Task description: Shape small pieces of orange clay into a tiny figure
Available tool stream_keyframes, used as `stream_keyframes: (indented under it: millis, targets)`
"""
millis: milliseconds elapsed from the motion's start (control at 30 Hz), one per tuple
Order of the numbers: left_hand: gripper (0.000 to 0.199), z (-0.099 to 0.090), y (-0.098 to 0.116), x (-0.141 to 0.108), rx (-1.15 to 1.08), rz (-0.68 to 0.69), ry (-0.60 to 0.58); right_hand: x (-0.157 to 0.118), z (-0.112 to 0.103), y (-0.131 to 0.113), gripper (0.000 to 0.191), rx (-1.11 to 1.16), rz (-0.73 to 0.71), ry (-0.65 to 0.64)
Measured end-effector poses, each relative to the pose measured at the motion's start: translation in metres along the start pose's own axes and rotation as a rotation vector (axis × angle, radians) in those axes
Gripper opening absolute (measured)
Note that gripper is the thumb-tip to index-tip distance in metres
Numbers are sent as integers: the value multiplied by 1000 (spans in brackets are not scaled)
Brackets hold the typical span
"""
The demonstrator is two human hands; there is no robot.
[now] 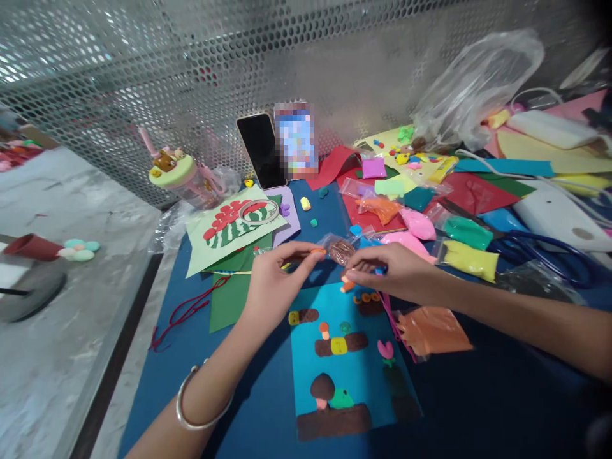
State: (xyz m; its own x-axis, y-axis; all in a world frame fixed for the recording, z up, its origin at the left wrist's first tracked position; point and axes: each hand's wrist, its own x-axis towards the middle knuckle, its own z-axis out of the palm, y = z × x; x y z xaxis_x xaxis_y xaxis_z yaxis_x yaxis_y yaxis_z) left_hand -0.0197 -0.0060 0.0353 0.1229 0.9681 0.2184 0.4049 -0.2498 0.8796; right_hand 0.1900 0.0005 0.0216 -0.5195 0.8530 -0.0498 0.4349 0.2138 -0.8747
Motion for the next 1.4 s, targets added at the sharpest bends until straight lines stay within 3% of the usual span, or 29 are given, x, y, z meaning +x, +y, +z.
stream_keyframes:
  millis: [133,333,500,633,800,1067,1167,1400]
  targets:
    - [9,-7,-4,1,31,0,47,23,15,0,22,-345,-193,114]
    - [12,-9,-9,3,52,-2,49,31,20,10,27,-548,-186,130]
    - [12,-3,-13,2,35,37,89,29,10,5,21,-320,-222,243]
    - [12,5,-18,1,46,82,95,31,10,-3,19,-60,-115,203]
    - [11,12,-22,1,70,166,116,36,13,-6,24,80,-28,229]
    - [21,15,-17,0,20,-18,121,38,9,-1,19,177,-50,237]
    - [15,15,-16,1,8,-96,127,40,11,0,19,205,-57,267]
    - [15,20,-17,1,-147,-119,137,42,15,1,24,311,-56,320]
